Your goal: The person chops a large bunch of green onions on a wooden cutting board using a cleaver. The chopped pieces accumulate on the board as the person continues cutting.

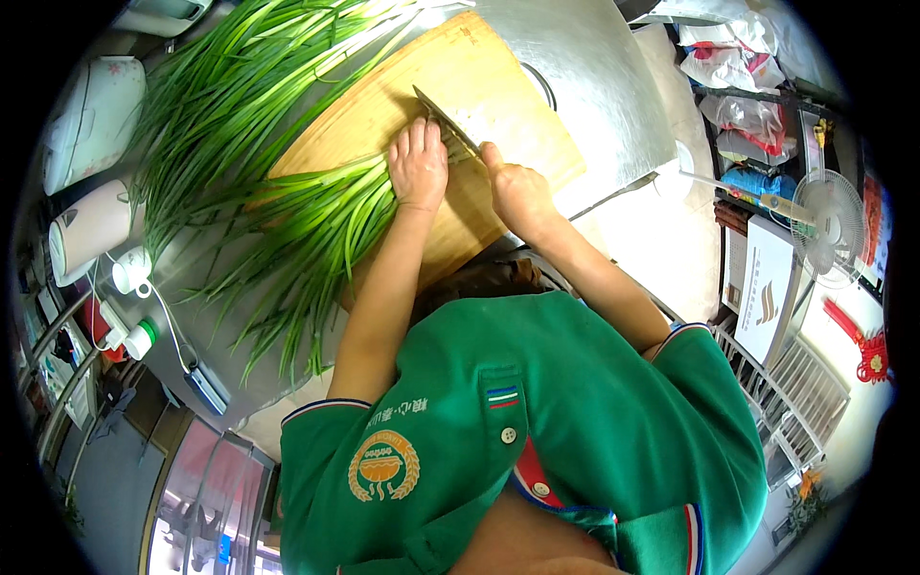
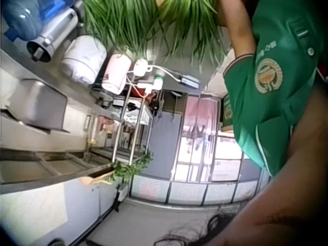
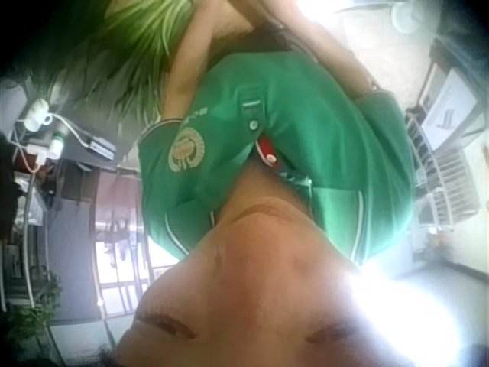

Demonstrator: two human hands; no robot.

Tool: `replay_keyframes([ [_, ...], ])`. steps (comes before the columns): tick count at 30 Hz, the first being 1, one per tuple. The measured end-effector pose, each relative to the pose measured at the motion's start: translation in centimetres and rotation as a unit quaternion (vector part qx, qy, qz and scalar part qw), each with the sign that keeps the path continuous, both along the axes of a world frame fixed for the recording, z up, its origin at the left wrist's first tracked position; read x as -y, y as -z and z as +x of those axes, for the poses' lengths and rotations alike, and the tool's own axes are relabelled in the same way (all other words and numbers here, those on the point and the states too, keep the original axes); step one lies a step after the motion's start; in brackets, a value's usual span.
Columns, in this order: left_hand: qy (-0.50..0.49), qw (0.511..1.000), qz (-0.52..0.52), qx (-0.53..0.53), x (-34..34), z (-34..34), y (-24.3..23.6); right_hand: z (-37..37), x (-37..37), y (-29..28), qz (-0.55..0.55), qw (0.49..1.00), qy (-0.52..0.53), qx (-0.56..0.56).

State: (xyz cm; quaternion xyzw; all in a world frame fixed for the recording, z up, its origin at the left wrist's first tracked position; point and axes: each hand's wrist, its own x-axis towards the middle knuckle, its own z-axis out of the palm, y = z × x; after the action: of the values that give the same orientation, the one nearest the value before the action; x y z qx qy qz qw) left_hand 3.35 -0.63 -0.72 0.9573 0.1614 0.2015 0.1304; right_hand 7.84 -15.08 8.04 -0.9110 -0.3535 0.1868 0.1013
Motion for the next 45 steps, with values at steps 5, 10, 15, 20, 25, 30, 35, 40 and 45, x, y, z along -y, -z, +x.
replay_keyframes([
  [5,0.0,1.0,-0.021,0.004,0.2,-0.1,-0.2,1.0,-1.2,1.5,0.055,0.998,-0.002,0.011],
  [10,-0.003,1.0,-0.013,0.002,0.2,-0.4,0.7,0.5,-0.6,-1.6,-0.003,1.0,-0.015,0.001],
  [15,0.001,0.999,-0.033,-0.005,0.5,-0.3,0.1,0.5,-1.3,1.1,0.034,0.999,-0.021,0.03],
  [20,-0.01,0.999,-0.036,-0.011,0.0,-0.4,0.2,0.6,-1.2,-1.6,-0.007,1.0,-0.029,0.006],
  [25,-0.01,1.0,-0.025,-0.01,0.2,-0.4,0.6,-0.2,-1.6,0.3,-0.004,1.0,-0.021,0.011],
  [30,-0.005,0.999,-0.034,0.009,0.2,-0.9,0.3,1.3,-2.3,0.1,0.029,0.999,-0.03,0.009],
  [35,-0.019,0.997,-0.07,-0.01,0.4,-0.5,0.2,-0.5,-1.6,-1.2,-0.022,0.999,-0.026,0.006],
  [40,-0.019,0.997,-0.07,0.011,0.2,-0.4,0.5,0.5,-2.7,0.4,0.015,0.999,-0.031,0.025],
  [45,-0.044,0.998,-0.045,-0.005,0.2,-0.3,0.6,-0.7,-1.4,-2.7,-0.052,0.998,-0.015,-0.023],
])
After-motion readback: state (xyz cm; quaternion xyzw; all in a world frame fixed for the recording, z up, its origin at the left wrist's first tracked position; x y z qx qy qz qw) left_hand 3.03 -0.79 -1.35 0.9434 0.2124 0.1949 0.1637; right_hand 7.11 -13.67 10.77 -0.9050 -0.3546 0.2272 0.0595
